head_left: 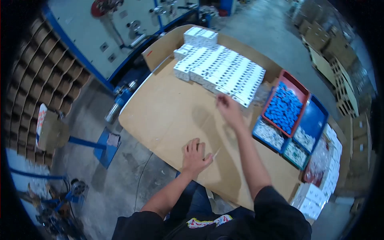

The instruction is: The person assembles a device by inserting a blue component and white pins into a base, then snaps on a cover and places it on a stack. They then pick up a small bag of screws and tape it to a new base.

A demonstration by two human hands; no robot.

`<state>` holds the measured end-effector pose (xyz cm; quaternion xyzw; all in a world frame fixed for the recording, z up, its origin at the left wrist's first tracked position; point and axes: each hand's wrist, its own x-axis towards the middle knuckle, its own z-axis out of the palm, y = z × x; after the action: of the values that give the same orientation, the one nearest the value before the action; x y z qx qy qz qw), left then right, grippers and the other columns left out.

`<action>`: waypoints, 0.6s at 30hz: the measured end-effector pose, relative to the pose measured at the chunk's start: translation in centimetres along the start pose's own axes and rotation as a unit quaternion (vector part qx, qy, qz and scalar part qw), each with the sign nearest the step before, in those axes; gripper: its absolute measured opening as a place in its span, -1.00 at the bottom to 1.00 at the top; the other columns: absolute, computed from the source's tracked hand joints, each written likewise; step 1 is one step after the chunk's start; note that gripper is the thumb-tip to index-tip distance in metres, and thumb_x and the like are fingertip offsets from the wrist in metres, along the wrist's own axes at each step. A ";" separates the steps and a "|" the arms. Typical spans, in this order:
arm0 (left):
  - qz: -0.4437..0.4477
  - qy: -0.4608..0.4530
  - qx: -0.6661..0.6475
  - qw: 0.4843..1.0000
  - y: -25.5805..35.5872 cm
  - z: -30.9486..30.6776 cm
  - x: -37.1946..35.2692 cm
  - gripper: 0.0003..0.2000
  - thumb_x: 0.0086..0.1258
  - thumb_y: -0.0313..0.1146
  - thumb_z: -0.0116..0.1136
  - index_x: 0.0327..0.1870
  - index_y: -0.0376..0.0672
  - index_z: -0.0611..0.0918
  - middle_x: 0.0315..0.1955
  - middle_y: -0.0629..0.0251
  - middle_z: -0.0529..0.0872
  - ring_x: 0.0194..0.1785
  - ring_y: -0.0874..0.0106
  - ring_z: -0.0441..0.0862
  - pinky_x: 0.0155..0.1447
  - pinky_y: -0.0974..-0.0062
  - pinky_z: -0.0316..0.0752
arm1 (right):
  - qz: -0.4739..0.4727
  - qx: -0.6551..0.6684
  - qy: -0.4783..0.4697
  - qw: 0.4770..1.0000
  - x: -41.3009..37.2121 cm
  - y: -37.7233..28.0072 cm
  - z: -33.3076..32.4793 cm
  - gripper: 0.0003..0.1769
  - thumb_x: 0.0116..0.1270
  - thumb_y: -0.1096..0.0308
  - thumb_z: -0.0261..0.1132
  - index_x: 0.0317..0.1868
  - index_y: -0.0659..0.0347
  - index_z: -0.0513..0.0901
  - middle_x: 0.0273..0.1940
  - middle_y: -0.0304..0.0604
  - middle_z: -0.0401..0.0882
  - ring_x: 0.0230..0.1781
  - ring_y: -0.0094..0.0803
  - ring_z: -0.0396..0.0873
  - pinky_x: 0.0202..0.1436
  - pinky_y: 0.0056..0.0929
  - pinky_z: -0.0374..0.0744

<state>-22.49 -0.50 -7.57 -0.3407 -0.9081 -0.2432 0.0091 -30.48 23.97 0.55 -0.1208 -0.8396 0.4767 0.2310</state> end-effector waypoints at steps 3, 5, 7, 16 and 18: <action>0.013 0.003 0.009 1.000 0.1 0.1 -0.2 -0.37 0.31 0.11 0.24 0.21 -0.24 0.57 0.32 -0.03 0.43 0.46 0.05 0.28 0.50 0.00 0.13 | 0.104 0.116 -0.023 0.987 -14.2 -1.1 -1.6 -0.83 0.47 0.42 0.30 -0.02 0.32 0.69 -0.30 -0.22 0.73 -0.32 -0.56 0.65 -0.21 -0.50 0.62; 0.016 0.025 0.010 1.000 0.0 0.5 -0.5 -0.39 0.34 0.10 0.20 0.24 -0.20 0.56 0.33 -0.02 0.44 0.47 0.05 0.28 0.51 0.00 0.13 | 0.203 0.144 -0.023 0.968 -22.3 -1.5 -3.1 -0.84 0.48 0.46 0.30 -0.01 0.34 0.69 -0.28 -0.22 0.74 -0.32 -0.55 0.66 -0.21 -0.53 0.63; 0.022 0.026 0.006 0.999 -0.3 0.6 -0.7 -0.40 0.35 0.09 0.20 0.24 -0.20 0.57 0.33 -0.02 0.44 0.47 0.04 0.28 0.52 0.00 0.12 | 0.259 0.149 -0.011 0.954 -28.8 -2.0 -4.4 -0.84 0.48 0.47 0.30 -0.01 0.35 0.68 -0.28 -0.21 0.74 -0.32 -0.54 0.67 -0.21 -0.53 0.63; 0.023 0.058 -0.048 0.997 -1.1 1.1 -1.4 -0.52 0.37 -0.01 0.25 0.16 -0.18 0.63 0.29 0.03 0.50 0.44 0.09 0.35 0.51 0.03 0.15 | 0.291 0.057 0.039 0.954 -43.0 -2.8 -12.1 -0.82 0.51 0.41 0.29 -0.01 0.34 0.69 -0.25 -0.18 0.76 -0.33 -0.55 0.66 -0.22 -0.53 0.63; 0.025 0.078 -0.076 0.994 -1.6 1.9 -0.7 -0.56 0.38 -0.05 0.26 0.12 -0.19 0.65 0.27 0.05 0.52 0.40 0.12 0.38 0.49 0.07 0.18 | 0.311 0.075 0.055 0.946 -43.7 -3.1 -13.2 -0.83 0.52 0.42 0.28 -0.02 0.34 0.69 -0.25 -0.18 0.76 -0.32 -0.55 0.66 -0.19 -0.52 0.62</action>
<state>-22.65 -1.12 -10.10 -0.3434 -0.8745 -0.3371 0.0602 13.99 13.66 -2.92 -0.3843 -0.7078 0.5793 0.1257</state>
